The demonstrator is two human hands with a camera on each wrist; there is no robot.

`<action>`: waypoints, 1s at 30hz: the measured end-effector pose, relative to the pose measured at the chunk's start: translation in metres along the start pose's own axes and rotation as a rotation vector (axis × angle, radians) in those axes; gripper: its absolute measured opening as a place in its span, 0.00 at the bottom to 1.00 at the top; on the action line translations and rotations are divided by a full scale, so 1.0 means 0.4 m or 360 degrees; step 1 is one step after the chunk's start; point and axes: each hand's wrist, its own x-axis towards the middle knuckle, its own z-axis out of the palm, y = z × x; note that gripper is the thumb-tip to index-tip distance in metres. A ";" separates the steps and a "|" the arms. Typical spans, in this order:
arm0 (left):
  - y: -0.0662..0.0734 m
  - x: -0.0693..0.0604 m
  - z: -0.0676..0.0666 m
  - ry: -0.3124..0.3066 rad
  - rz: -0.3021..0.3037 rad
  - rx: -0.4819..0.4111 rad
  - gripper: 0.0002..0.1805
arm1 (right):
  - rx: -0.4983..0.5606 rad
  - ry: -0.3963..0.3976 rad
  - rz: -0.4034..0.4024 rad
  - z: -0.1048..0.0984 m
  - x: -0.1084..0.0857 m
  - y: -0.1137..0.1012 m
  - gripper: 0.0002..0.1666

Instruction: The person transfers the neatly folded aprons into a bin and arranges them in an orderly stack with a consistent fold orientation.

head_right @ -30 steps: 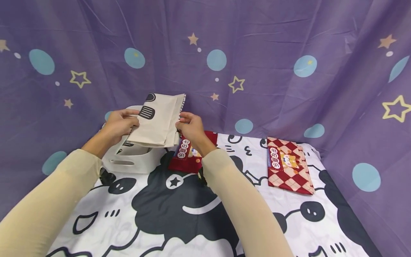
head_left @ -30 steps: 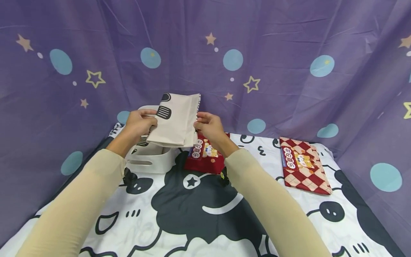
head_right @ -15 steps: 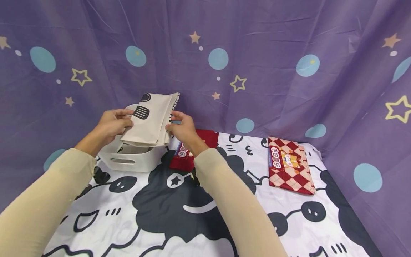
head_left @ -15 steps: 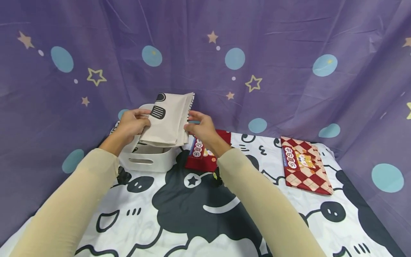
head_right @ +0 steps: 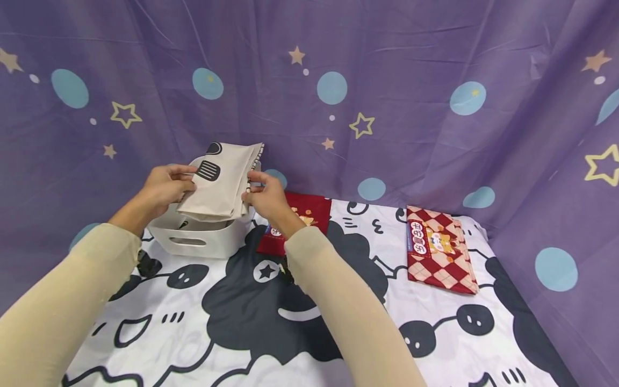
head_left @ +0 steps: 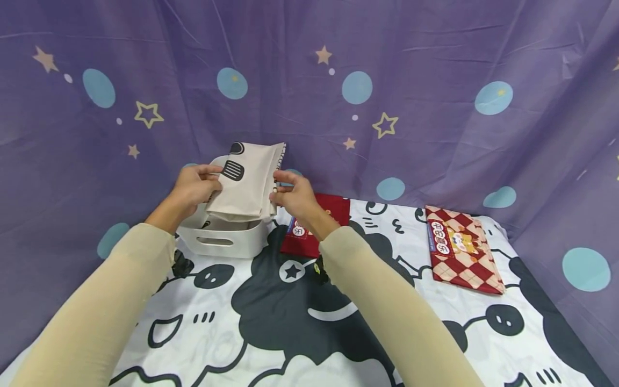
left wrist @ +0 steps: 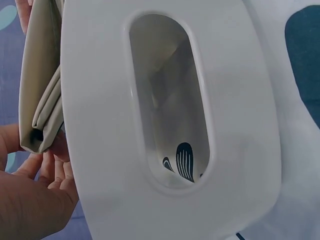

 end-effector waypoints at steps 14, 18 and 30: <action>-0.014 0.001 -0.024 0.0056 0.0011 0.0134 0.29 | -0.0044 -0.0004 -0.0011 0.042 0.003 0.035 0.36; -0.021 -0.001 -0.029 0.0065 0.0024 0.0153 0.29 | -0.0026 -0.0007 0.0007 0.050 0.000 0.037 0.37; -0.034 -0.003 -0.043 0.0100 0.0056 0.0158 0.28 | -0.0052 -0.0022 0.0046 0.065 0.000 0.040 0.38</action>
